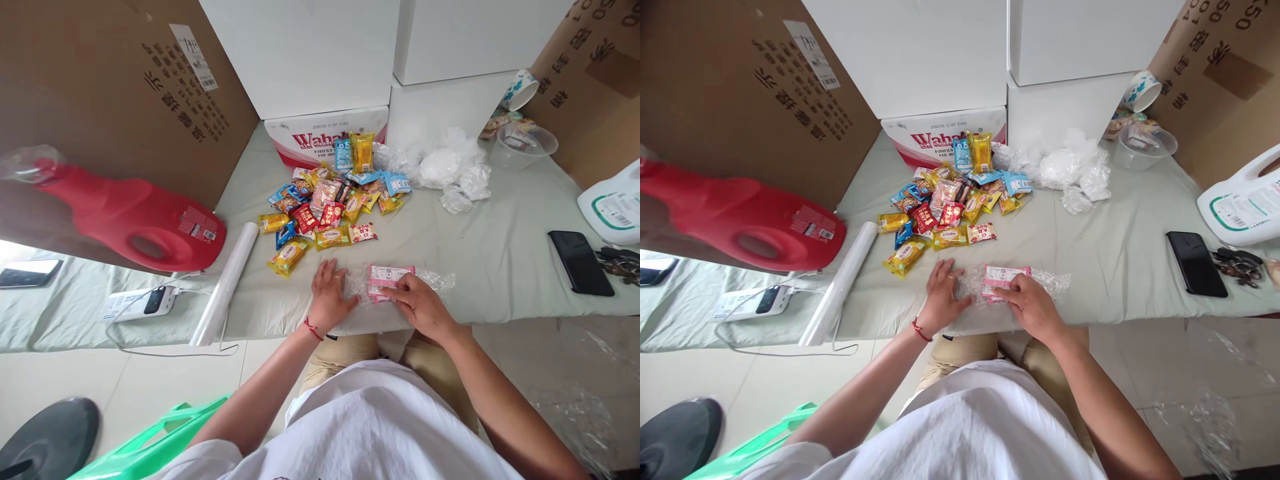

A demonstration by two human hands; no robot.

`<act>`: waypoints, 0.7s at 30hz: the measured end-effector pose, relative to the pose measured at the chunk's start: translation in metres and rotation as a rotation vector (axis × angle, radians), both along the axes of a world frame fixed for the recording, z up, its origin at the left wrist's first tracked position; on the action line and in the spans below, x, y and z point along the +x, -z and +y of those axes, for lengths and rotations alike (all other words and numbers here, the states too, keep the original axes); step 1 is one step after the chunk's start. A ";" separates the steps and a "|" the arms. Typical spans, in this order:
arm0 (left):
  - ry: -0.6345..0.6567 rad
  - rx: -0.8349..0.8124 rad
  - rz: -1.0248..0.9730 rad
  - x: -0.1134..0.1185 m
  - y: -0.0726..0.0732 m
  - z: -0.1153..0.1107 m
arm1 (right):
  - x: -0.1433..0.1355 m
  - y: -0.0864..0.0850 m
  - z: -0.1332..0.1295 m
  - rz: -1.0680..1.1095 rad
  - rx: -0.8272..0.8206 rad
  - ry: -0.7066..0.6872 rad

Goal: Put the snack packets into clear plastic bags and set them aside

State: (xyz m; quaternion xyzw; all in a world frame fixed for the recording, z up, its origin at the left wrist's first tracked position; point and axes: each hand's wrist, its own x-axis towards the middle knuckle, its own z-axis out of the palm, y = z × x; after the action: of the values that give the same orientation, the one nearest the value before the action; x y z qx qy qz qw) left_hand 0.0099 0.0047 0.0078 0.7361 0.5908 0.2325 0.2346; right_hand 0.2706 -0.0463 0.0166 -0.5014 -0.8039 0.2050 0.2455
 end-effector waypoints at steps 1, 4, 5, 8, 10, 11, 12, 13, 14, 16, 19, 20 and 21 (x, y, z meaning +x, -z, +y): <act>0.006 -0.023 -0.018 -0.001 -0.001 0.004 | 0.000 0.001 0.000 0.005 -0.003 0.000; 0.062 -0.123 -0.116 -0.007 -0.010 0.013 | 0.000 0.000 -0.001 -0.005 -0.028 0.012; 0.076 -0.159 -0.139 -0.008 -0.014 0.016 | -0.001 -0.002 -0.001 -0.015 -0.046 0.017; 0.032 -0.230 -0.187 -0.003 -0.023 0.020 | -0.005 -0.012 0.001 -0.053 -0.126 0.047; -0.019 -0.254 -0.218 0.003 -0.025 0.023 | -0.009 -0.023 0.006 -0.100 -0.218 0.109; -0.040 -0.260 -0.222 0.006 -0.026 0.024 | -0.011 -0.029 0.010 -0.140 -0.278 0.146; -0.056 -0.266 -0.215 0.008 -0.026 0.026 | -0.013 -0.036 0.015 -0.191 -0.340 0.179; -0.063 -0.277 -0.197 0.010 -0.025 0.028 | -0.015 -0.042 0.020 -0.251 -0.397 0.198; -0.064 -0.291 -0.173 0.011 -0.024 0.029 | -0.017 -0.048 0.026 -0.314 -0.441 0.196; -0.059 -0.323 -0.132 0.011 -0.022 0.033 | -0.019 -0.058 0.036 -0.427 -0.488 0.158; -0.053 -0.329 -0.110 0.009 -0.018 0.034 | -0.019 -0.065 0.041 -0.526 -0.484 0.096; -0.058 -0.320 -0.111 0.008 -0.017 0.034 | -0.018 -0.066 0.039 -0.541 -0.468 0.088; -0.064 -0.309 -0.112 0.008 -0.017 0.033 | -0.018 -0.066 0.037 -0.553 -0.445 0.085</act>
State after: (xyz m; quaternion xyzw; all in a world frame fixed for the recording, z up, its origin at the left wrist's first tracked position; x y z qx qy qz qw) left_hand 0.0182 0.0376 0.0249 0.6580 0.6288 0.1868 0.3699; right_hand 0.2522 -0.0095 0.0821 -0.6123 -0.7539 0.2211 -0.0884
